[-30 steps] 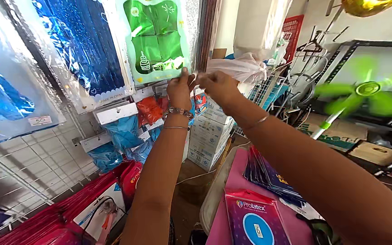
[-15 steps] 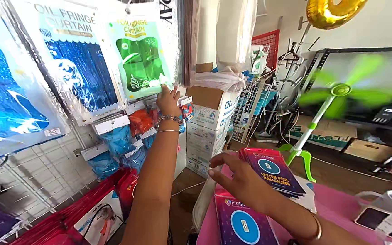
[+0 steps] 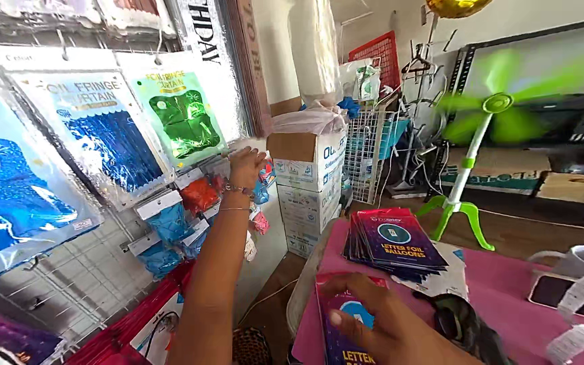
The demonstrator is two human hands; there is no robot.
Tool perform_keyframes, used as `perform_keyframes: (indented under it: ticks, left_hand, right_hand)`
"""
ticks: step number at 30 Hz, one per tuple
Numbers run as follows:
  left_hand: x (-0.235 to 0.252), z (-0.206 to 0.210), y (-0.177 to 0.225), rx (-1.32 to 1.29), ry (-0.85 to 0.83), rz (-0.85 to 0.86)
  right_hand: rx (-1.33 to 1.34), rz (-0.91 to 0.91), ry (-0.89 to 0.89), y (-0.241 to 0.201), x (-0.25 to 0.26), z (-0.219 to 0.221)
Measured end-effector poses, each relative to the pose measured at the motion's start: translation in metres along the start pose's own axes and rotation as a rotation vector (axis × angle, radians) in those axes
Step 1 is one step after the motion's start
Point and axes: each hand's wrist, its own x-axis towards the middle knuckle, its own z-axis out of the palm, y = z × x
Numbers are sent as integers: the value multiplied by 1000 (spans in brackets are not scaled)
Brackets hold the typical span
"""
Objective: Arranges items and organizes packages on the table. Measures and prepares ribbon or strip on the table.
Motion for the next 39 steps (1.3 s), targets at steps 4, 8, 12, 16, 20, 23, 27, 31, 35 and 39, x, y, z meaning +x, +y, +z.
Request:
perform_keyframes:
  ticks: [4,8,12,16,20,23,27,31,35,39]
  left_hand:
    - [1,-30,2,505,109,226]
    - [8,-61,1,619,248,139]
    - [-29,-58,6,733,158,167]
    - [-71,-38,-14,675,-143,273]
    - [-158,-31,-53,633,-453,265]
    - [-215,-26,-98,558,-589,192]
    - [-265,-16,-154,524,-586,40]
    - [-290,-5,-194,639,-480,-22]
    - [-295,6,-214,776,-390,34]
    - [-286,17,-218,900,-323,-7]
  right_hand:
    - [46,-1,-58,-17,-20,-8]
    - [104,2,-85,-17,-32,-2]
    - [175,-2,-91,-13,-43,9]
    - [256,15,-76,-9,-65,23]
    - [242,20,14,7,-89,49]
    - [213,100,15,15,-120,68]
    - [122,331,-128,19,-158,74]
    - [-24,475,-33,40,-179,63]
    - [-424,570,289,70,-181,37]
    - [-751,797,443,103,-172,1]
